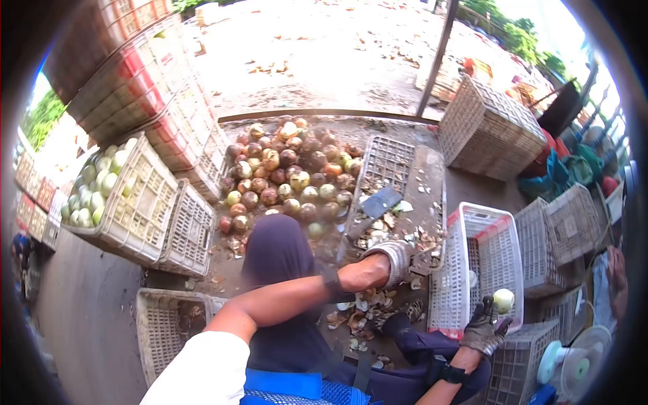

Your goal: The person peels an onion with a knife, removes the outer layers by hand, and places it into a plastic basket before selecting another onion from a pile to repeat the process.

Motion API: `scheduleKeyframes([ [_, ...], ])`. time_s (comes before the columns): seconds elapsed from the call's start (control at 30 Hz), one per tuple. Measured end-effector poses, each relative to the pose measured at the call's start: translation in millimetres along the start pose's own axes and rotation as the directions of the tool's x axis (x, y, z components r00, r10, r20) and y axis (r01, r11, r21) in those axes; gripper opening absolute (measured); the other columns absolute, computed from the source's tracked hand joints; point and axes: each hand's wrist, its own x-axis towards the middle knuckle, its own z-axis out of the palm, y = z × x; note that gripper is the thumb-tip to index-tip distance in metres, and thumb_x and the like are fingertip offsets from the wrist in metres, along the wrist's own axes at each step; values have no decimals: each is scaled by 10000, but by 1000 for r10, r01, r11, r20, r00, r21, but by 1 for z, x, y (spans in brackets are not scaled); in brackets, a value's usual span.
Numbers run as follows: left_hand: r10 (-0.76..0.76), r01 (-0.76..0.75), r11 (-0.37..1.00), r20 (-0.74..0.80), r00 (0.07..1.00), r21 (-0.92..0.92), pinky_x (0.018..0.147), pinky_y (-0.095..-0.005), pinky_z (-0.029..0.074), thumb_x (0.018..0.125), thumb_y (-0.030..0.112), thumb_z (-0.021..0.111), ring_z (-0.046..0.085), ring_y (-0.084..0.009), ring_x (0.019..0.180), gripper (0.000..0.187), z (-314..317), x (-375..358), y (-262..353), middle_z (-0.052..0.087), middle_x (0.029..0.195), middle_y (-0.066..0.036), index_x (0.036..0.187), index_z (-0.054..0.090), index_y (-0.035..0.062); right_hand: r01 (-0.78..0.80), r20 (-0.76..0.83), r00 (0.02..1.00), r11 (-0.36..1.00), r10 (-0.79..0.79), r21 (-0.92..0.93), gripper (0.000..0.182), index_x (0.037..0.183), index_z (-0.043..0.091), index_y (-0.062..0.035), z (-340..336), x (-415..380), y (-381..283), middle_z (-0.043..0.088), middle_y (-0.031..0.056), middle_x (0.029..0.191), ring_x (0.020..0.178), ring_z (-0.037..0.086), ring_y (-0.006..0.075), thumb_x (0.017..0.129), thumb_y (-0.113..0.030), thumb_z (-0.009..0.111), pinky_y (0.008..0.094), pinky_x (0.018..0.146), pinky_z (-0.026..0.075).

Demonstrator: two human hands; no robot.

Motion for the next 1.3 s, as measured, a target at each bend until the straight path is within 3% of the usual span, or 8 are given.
scheduleKeyframes([
  [0.13, 56, -43, 996, -164, 985, 84, 744, -352, 524, 769, 166, 604, 657, -235, 812, 272, -54, 0, -14, 677, 870, -150, 1006, 666, 48, -122, 118, 985, 990, 130, -75, 520, 1198, 542, 34, -1, 0, 12, 571, 242, 1192, 1123, 555, 354, 887, -383, 567, 512, 883, 511],
  [0.27, -256, -252, 445, -391, 884, -860, 487, -326, 542, 779, -6, 667, 634, -191, 601, 130, -166, -113, -26, 673, 783, -123, 902, 655, 31, -123, 63, 988, 967, 140, -225, 418, 1133, 597, -13, -4, -3, 33, 647, 163, 1045, 906, 633, 286, 917, -364, 528, 420, 708, 566],
  [0.33, -185, -506, 465, -639, 747, -726, 426, -224, 471, 784, 110, 725, 601, -102, 543, 272, -186, -133, -81, 651, 738, -80, 1003, 619, -11, -168, 67, 978, 942, 195, -291, 333, 1077, 615, -16, 3, -10, 46, 653, 132, 957, 783, 621, 236, 913, -299, 557, 353, 606, 542],
  [0.5, -741, 95, 489, -356, 570, -867, 420, -294, 475, 793, 20, 663, 602, -199, 535, 97, -181, -149, -224, 637, 689, -138, 868, 617, -21, -266, -247, 954, 856, 168, -443, 228, 988, 619, -27, 7, -21, 91, 618, 92, 798, 658, 589, 218, 843, -202, 631, 335, 529, 508],
  [0.77, -590, 412, 805, -501, 634, -427, 734, -363, 473, 901, 235, 502, 595, -213, 816, 313, 71, -69, -462, 660, 980, -116, 1110, 613, 30, -424, -415, 899, 524, 143, -738, 378, 1163, 576, 26, 85, -23, 148, 655, 138, 974, 805, 619, 232, 803, -64, 647, 326, 714, 517],
  [0.87, -723, 157, 572, -405, 559, -805, 782, -360, 456, 868, 187, 539, 560, -236, 866, 324, 59, -45, -401, 633, 1030, -156, 1120, 578, -12, -458, -447, 885, 425, 133, -781, 413, 1185, 548, 51, 68, -12, 158, 650, 137, 947, 738, 610, 198, 805, -84, 639, 291, 661, 512],
  [0.97, -722, 697, 691, -153, 675, -188, 732, -387, 492, 869, 194, 533, 619, -299, 848, 261, 47, 15, -433, 660, 973, -160, 1064, 636, 54, -511, -446, 858, 331, 257, -793, 428, 1189, 531, 70, 65, -4, 162, 640, 143, 942, 727, 607, 204, 799, -81, 625, 300, 665, 515],
  [1.3, -729, 745, 667, -203, 654, 6, 778, -444, 515, 750, 322, 608, 650, -359, 897, 352, 46, 100, -438, 672, 942, -202, 940, 704, 42, -578, -500, 815, 337, 294, -744, 486, 1167, 539, 66, 60, 1, 176, 634, 227, 941, 724, 628, 260, 740, -103, 699, 330, 631, 529],
])
